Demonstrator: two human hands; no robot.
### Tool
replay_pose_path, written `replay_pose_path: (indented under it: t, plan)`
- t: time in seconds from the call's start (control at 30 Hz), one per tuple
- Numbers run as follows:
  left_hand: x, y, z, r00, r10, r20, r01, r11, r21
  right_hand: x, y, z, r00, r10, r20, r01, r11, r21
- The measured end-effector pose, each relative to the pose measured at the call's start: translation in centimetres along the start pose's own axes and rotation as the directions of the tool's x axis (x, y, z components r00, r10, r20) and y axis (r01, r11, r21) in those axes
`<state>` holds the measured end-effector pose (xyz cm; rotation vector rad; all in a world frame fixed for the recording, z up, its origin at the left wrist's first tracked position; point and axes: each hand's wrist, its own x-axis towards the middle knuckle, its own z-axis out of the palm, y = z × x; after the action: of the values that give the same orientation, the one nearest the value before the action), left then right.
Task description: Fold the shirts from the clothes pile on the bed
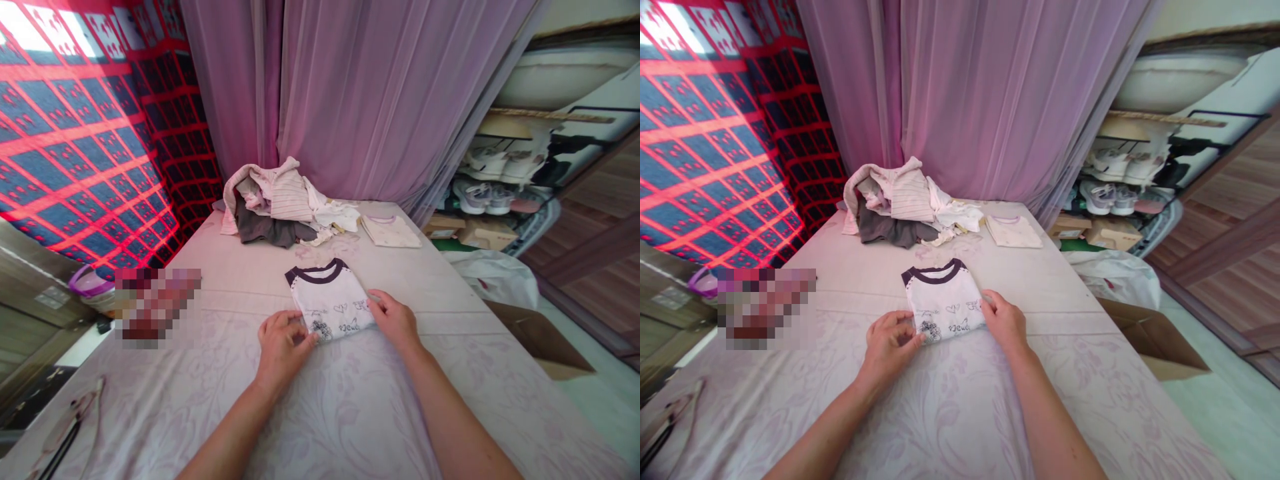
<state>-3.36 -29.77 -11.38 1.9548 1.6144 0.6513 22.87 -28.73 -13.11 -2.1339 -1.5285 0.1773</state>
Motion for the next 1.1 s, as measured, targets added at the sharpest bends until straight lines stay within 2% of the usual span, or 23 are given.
replay_pose_path:
  t: [0.27, 0.53, 0.93, 1.1]
  plan:
    - [-0.3, -0.3, 0.0, 0.999, 0.043, 0.020, -0.045, 0.994, 0.100, -0.6, 0.0, 0.3, 0.999, -0.051, -0.013, 0.048, 0.989, -0.140]
    - [-0.4, -0.1, -0.3, 0.998, 0.058, 0.013, -0.059, 0.993, 0.105, -0.8, 0.1, 0.6, 0.992, -0.114, -0.056, 0.104, 0.981, -0.161]
    - [0.1, -0.5, 0.1, 1.000, 0.016, -0.008, -0.015, 0.995, 0.094, -0.8, -0.4, 0.2, 0.994, -0.094, 0.055, 0.101, 0.984, -0.145]
    - [0.1, -0.1, 0.1, 1.000, 0.014, -0.028, -0.010, 0.989, 0.145, -0.9, -1.0, -0.3, 0.995, -0.027, 0.099, 0.044, 0.983, -0.179]
